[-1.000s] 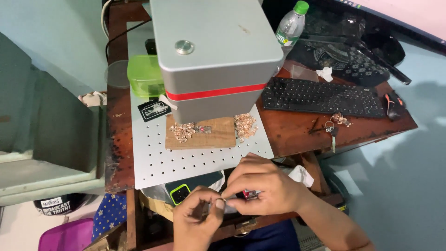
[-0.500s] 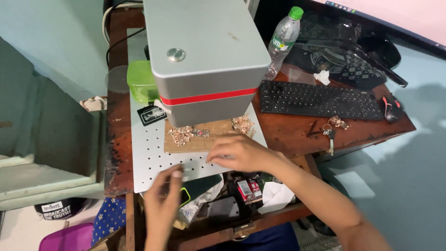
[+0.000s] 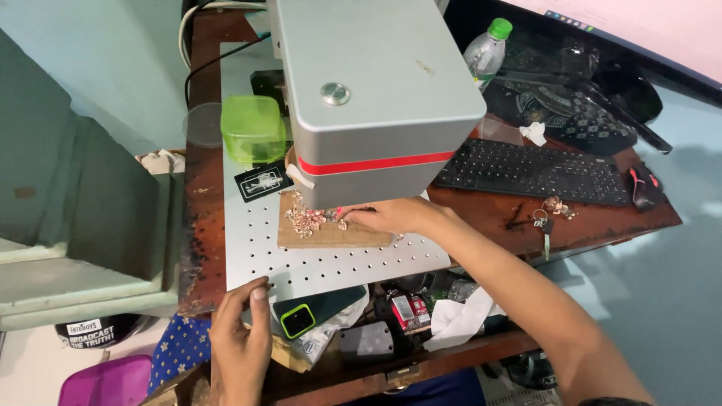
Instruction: A person uses a laser marking machine to engrave small jewelry pendants, carefully aligning each piece before triggering the laser.
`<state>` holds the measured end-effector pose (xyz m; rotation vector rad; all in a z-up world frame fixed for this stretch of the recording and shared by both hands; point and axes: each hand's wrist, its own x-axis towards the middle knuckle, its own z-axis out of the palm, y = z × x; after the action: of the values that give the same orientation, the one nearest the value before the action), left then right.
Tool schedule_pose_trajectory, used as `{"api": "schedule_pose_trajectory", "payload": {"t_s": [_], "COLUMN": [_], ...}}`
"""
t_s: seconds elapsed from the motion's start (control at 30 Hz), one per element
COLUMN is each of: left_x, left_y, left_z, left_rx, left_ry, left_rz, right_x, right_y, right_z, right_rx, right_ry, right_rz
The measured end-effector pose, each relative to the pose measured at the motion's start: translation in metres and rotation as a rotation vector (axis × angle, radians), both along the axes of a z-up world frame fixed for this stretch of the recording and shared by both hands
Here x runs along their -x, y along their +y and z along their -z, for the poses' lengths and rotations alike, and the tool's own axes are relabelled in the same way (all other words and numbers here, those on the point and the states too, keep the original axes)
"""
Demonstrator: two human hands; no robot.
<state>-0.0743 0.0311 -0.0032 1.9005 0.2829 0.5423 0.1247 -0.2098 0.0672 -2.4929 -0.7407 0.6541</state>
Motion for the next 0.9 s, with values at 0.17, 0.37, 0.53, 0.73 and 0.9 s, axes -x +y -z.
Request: {"api": "schedule_pose_trajectory", "payload": {"t_s": [0.17, 0.37, 0.53, 0.73, 0.9], "left_x": [0.001, 0.001, 0.001, 0.001, 0.001], "left_y": [0.0, 0.0, 0.0, -0.002, -0.005], "left_z": [-0.004, -0.002, 0.0, 0.004, -0.001], "left_rx": [-0.004, 0.006, 0.094, 0.143, 0.148], "left_ry": [-0.028, -0.044, 0.012, -0.032, -0.012], "left_rz": [-0.002, 0.004, -0.01, -0.016, -0.017], "right_x": [-0.001, -0.004, -0.013, -0.029, -0.029], "right_y": [0.009, 0.013, 0.016, 0.022, 0.024], "right_z": [-0.009, -0.014, -0.012, -0.005, -0.011], "right_rx": [0.02, 0.019, 0.099, -0.689, -1.335], "right_ry": [-0.111, -0.343, -0.277, 0.883, 1.846], "right_rz": [-0.077, -0.169, -0.172, 0.466, 0.958]}}
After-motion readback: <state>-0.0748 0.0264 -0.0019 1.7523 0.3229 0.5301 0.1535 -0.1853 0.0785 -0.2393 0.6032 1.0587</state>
